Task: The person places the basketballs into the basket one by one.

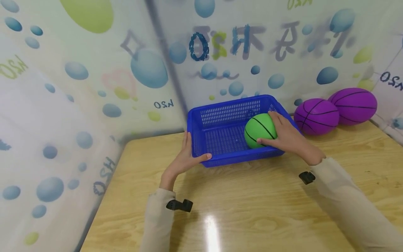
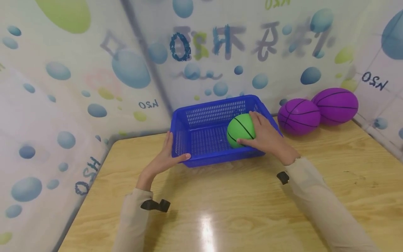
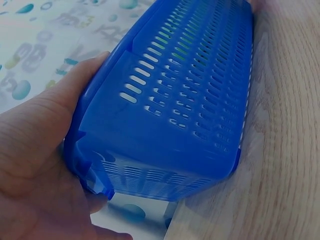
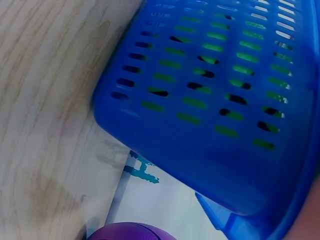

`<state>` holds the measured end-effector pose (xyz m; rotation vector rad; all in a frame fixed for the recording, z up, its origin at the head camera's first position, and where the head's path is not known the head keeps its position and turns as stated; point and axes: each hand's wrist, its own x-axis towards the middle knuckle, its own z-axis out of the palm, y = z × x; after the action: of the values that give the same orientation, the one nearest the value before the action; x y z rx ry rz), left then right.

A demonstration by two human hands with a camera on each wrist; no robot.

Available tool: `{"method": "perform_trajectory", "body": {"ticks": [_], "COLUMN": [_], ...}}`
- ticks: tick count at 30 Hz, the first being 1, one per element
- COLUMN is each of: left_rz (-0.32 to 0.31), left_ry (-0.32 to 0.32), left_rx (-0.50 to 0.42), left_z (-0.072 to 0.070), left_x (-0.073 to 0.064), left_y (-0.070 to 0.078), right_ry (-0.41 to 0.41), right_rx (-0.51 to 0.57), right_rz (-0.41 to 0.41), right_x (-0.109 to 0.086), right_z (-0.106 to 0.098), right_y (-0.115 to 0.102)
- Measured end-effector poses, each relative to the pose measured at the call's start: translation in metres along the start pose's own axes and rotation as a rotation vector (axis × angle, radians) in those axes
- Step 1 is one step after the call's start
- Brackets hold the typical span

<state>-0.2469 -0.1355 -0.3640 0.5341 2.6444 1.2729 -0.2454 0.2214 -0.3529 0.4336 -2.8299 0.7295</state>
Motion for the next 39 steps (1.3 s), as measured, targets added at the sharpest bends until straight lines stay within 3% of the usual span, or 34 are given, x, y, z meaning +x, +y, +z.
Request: {"method": "perform_trajectory", "body": {"ticks": [4,8,15,19,23,26,31,39], "left_rz": [-0.002,0.005,0.011,0.015,-0.005,-0.004,-0.013,-0.021], "left_ry": [-0.006,-0.004,0.000,-0.013,-0.020,-0.008,-0.005,-0.009], "left_rx": [0.004,0.008,0.011,-0.009,-0.002,0.015,0.012,0.013], "left_z": [0.000,0.000,0.000,-0.004,-0.003,0.000,0.000,0.000], "left_x": [0.001,0.002,0.001,-0.007,-0.006,0.002,0.002,0.000], "left_y": [0.000,0.000,0.001,0.018,0.017,0.000,-0.001,0.001], "right_ry": [0.012,0.071,0.316,0.431,0.499,0.488,0.412,0.374], "right_rx": [0.040,0.144,0.299,0.292,0.256,0.243,0.231,0.204], "right_rz": [0.007,0.012,0.032,0.075,0.169,0.247,0.300,0.303], "right_x": [-0.001,-0.004,-0.014,-0.017,-0.021,-0.027,-0.035,-0.035], "right_z": [-0.002,-0.006,-0.022,-0.038,-0.054,-0.063,-0.068,-0.063], "right_y": [0.001,0.002,0.008,0.023,0.047,0.065,0.087,0.108]}}
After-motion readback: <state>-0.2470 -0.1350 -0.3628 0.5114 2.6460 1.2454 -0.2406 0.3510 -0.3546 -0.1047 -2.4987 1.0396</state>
